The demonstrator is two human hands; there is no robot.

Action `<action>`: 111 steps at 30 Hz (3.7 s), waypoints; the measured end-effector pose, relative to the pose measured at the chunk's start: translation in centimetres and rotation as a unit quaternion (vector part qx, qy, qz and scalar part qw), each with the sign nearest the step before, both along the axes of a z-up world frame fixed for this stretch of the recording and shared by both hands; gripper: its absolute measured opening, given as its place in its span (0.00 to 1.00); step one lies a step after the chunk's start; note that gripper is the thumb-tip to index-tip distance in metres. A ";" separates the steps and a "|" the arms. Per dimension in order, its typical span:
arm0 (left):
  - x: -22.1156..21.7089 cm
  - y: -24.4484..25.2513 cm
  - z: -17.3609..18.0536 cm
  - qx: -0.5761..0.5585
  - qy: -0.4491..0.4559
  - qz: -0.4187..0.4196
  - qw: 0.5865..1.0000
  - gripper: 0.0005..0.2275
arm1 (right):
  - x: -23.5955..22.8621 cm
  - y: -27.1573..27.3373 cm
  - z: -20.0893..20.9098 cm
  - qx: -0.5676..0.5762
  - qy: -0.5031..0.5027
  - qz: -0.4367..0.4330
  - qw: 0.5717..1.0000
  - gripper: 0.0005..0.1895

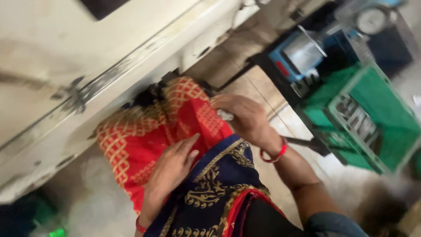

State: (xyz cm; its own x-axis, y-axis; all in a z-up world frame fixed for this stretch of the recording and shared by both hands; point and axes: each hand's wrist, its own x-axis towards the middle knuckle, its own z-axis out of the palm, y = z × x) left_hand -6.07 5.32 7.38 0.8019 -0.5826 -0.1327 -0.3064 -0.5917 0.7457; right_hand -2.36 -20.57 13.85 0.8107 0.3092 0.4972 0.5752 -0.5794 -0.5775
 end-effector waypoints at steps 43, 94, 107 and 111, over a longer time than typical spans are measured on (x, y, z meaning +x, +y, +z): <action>-8.1 14.1 -0.2 -0.704 0.047 0.097 0.702 0.14 | -1.2 9.9 -3.4 0.285 0.101 0.305 0.903 0.08; 17.2 16.7 13.8 -0.628 -0.225 0.164 0.727 0.54 | 20.7 30.2 -0.3 0.159 -0.388 0.179 0.890 0.11; 16.6 17.5 16.2 -0.600 -0.180 0.173 0.760 0.54 | 20.0 30.2 0.1 0.132 -0.372 0.164 0.904 0.12; 16.8 17.4 16.2 -0.623 -0.174 0.140 0.750 0.52 | 20.0 30.0 0.0 0.117 -0.368 0.168 0.907 0.13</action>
